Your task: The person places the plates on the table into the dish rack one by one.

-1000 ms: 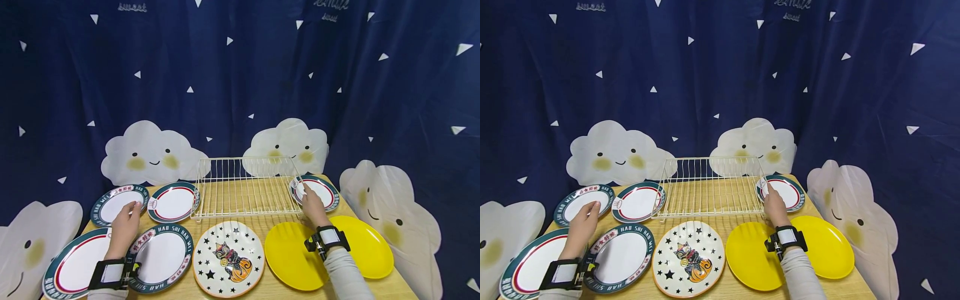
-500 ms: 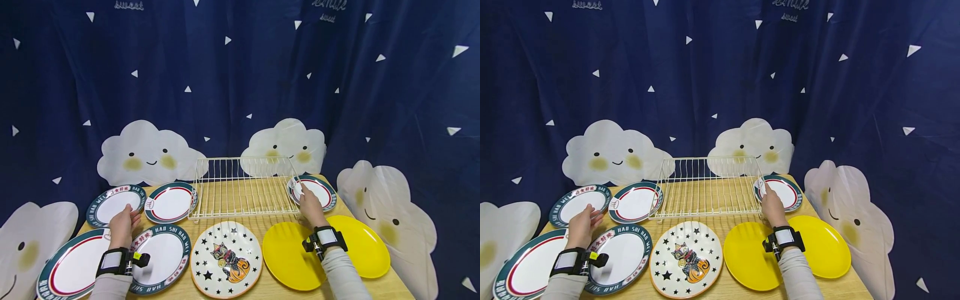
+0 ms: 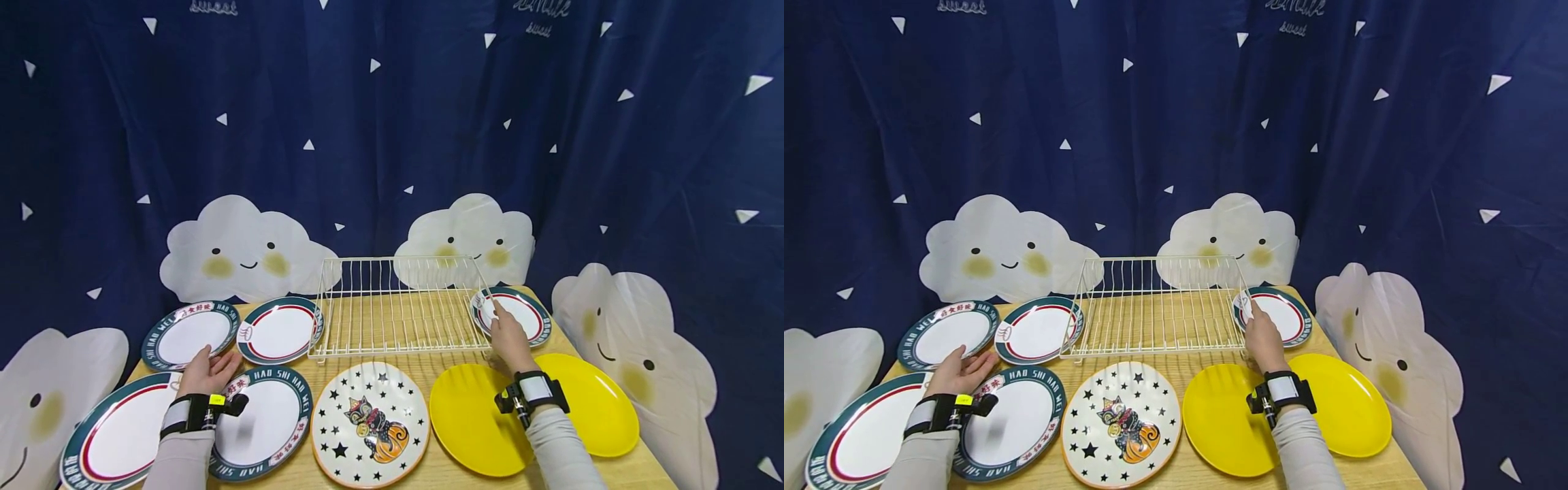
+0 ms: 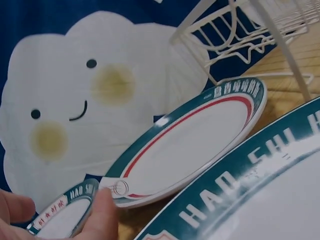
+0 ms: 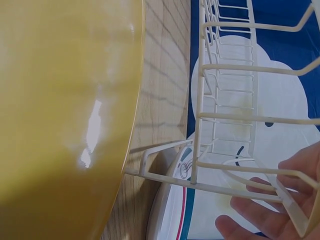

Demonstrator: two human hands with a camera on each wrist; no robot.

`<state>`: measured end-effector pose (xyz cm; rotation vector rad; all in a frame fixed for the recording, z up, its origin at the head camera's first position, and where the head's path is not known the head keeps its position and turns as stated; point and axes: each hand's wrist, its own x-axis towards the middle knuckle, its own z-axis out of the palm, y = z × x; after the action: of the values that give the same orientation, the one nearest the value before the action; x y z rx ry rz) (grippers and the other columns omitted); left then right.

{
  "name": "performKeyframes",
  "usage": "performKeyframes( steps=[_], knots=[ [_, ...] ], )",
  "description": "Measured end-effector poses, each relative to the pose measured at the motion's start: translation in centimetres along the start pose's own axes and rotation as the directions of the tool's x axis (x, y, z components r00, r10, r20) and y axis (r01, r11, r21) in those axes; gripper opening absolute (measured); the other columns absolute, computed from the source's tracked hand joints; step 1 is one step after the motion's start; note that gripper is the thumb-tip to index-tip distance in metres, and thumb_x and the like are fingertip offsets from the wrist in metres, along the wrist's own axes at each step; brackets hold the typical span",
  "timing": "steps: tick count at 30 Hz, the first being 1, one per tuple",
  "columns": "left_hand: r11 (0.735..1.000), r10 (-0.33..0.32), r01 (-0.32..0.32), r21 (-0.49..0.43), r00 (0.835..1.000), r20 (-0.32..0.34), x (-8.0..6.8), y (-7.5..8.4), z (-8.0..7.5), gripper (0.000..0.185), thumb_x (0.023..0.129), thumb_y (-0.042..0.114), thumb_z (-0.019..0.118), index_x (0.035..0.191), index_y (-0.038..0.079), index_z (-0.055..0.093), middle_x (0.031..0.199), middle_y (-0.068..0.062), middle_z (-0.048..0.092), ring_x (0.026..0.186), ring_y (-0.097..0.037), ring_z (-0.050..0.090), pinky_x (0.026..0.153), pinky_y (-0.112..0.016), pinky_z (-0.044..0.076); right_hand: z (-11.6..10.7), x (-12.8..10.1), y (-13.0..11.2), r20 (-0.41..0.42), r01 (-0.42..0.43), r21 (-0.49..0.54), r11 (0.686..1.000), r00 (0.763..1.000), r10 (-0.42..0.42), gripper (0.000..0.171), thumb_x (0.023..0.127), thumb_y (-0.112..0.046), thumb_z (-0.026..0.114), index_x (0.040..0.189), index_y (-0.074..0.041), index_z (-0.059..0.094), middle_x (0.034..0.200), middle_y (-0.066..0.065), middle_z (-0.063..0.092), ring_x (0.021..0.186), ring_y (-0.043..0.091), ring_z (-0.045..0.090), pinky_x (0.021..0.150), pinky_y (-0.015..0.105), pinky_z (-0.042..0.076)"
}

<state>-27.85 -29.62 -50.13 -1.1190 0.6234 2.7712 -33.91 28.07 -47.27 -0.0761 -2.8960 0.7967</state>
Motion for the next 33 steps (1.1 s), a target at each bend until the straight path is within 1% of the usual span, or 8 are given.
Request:
performKeyframes(
  steps=[3,7,12,14,21,25,28,33],
  knots=[
    [1.0,0.016,-0.018,-0.023,0.998,-0.068,1.2,0.4,0.0,0.054,0.091,0.041,0.038,0.139,0.034,0.014,0.117,0.006,0.05,0.12,-0.006,0.042,0.093,-0.023,0.044,0.0,0.0,0.0,0.0,-0.001,-0.006,1.0,1.0,0.001,0.047,0.096,-0.015,0.03,0.142,-0.004,0.021,0.13,0.024,0.043,0.119,0.04,0.042,0.099,0.052,0.032],
    [0.997,-0.006,0.0,-0.077,0.996,-0.084,2.8,1.2,-0.4,0.049,0.092,0.042,0.031,0.138,0.039,0.015,0.098,0.002,0.061,0.11,-0.006,0.05,0.089,-0.023,0.046,0.1,-0.1,0.0,0.006,-0.008,-0.012,1.0,1.0,0.009,0.047,0.096,-0.015,0.03,0.141,-0.004,0.022,0.13,0.025,0.043,0.118,0.04,0.043,0.099,0.052,0.033],
    [0.989,-0.06,0.049,-0.14,0.995,-0.08,4.8,2.4,-1.0,0.034,0.097,0.038,0.022,0.125,0.031,0.04,0.078,-0.006,0.063,0.099,-0.008,0.056,0.083,-0.025,0.049,0.4,-0.2,-0.1,0.01,-0.016,-0.005,1.0,1.0,0.017,0.047,0.096,-0.016,0.031,0.141,-0.005,0.022,0.127,0.022,0.046,0.115,0.039,0.046,0.097,0.051,0.035],
    [0.994,-0.027,0.016,-0.111,0.994,-0.105,4.6,2.2,-0.7,0.034,0.098,0.034,0.02,0.124,0.028,0.042,0.088,-0.002,0.064,0.101,-0.007,0.055,0.084,-0.024,0.049,0.6,-0.3,-0.1,0.005,-0.016,-0.003,1.0,1.0,0.016,0.047,0.096,-0.016,0.032,0.141,-0.005,0.022,0.126,0.022,0.047,0.113,0.038,0.047,0.096,0.051,0.036],
    [0.998,0.052,-0.057,-0.03,0.987,-0.151,4.3,1.6,-0.3,0.037,0.098,0.033,0.02,0.131,0.026,0.036,0.08,-0.001,0.064,0.107,-0.005,0.052,0.08,-0.022,0.05,0.6,-0.3,0.0,-0.012,-0.009,-0.009,1.0,1.0,0.009,0.048,0.096,-0.016,0.033,0.141,-0.005,0.023,0.125,0.022,0.048,0.112,0.038,0.048,0.095,0.051,0.037],
    [0.996,0.079,-0.085,-0.032,0.984,-0.158,3.3,1.0,0.5,0.039,0.099,0.032,0.019,0.133,0.025,0.035,0.099,0.006,0.063,0.108,-0.005,0.052,0.086,-0.021,0.048,0.5,-0.1,0.0,-0.022,-0.012,-0.013,1.0,1.0,0.012,0.048,0.096,-0.017,0.035,0.141,-0.007,0.023,0.125,0.021,0.049,0.113,0.037,0.048,0.096,0.051,0.037],
    [0.996,0.088,-0.092,-0.02,0.985,-0.148,3.0,0.7,0.6,0.04,0.098,0.032,0.02,0.135,0.025,0.033,0.101,0.007,0.063,0.108,-0.005,0.053,0.087,-0.02,0.047,0.4,-0.1,0.0,-0.022,-0.014,-0.012,1.0,1.0,0.014,0.048,0.096,-0.017,0.035,0.141,-0.007,0.023,0.126,0.021,0.048,0.114,0.037,0.048,0.097,0.051,0.036],
    [0.995,0.103,-0.102,0.013,0.983,-0.15,2.8,0.5,0.6,0.041,0.098,0.034,0.019,0.135,0.024,0.033,0.088,0.005,0.065,0.107,-0.004,0.053,0.086,-0.018,0.047,0.1,-0.3,-0.2,-0.009,-0.021,-0.008,1.0,1.0,0.021,0.049,0.096,-0.016,0.034,0.142,-0.006,0.022,0.127,0.023,0.047,0.114,0.038,0.047,0.097,0.051,0.036]
  ],
)
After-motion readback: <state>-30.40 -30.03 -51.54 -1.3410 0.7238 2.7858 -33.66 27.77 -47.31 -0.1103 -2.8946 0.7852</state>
